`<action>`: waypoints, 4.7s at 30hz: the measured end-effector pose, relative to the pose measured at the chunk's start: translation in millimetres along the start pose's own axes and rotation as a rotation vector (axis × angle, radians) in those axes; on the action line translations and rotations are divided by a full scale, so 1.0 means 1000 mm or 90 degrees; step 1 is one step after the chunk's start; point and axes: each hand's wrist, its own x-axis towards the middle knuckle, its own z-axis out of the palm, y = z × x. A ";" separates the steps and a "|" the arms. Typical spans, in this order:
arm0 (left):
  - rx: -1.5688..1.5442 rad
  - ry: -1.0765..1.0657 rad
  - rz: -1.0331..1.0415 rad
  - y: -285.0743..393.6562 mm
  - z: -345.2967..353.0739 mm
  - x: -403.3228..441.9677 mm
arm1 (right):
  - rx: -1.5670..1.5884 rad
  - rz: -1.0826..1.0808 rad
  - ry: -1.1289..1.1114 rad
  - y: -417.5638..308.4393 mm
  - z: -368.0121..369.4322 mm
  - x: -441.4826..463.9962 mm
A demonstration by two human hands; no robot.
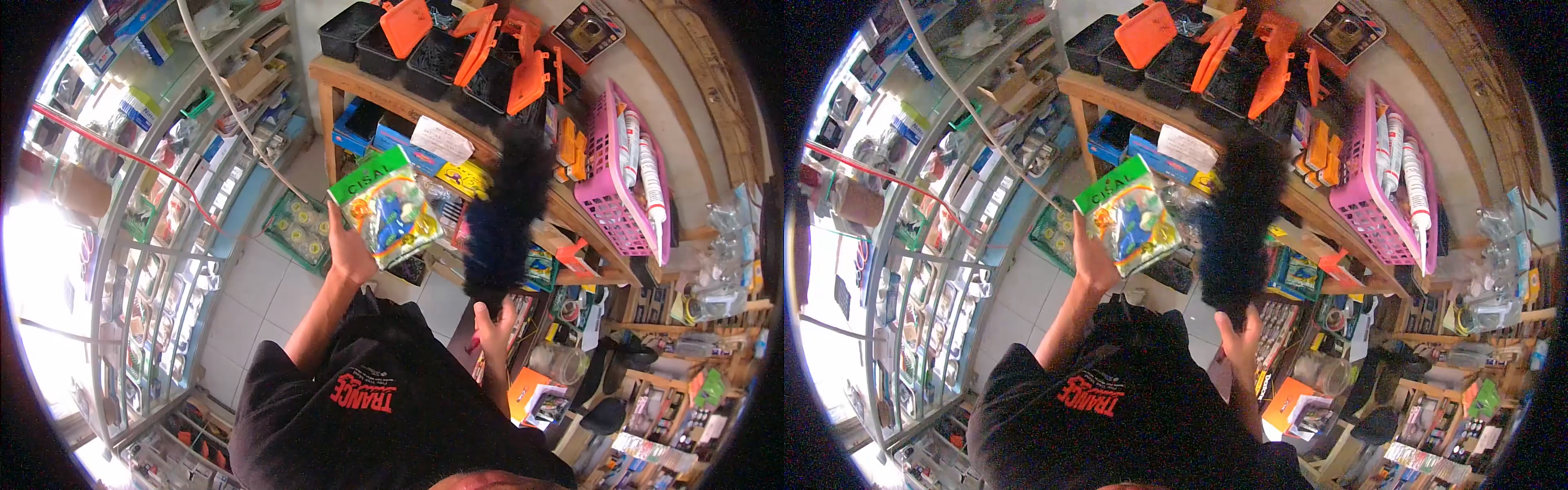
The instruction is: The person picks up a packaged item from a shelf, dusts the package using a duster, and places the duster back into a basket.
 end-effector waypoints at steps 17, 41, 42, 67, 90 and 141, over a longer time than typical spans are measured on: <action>-0.013 -0.180 -0.161 -0.046 -0.004 -0.004 | 0.068 0.045 0.039 -0.031 0.063 0.038; 0.135 -0.081 -0.005 -0.044 -0.126 0.011 | -0.213 -0.133 -0.241 -0.040 0.062 0.016; 0.159 -0.074 0.022 -0.040 -0.127 0.015 | -0.211 -0.109 -0.219 -0.035 0.056 0.015; -0.024 -0.021 0.129 0.023 0.013 0.008 | -0.194 0.148 -0.192 0.051 -0.004 -0.024; -0.012 -0.057 0.122 0.025 -0.018 0.006 | -0.170 0.240 -0.161 0.026 0.014 -0.024; 0.028 0.047 0.115 0.021 0.009 0.005 | -0.175 0.169 -0.169 0.034 0.013 -0.014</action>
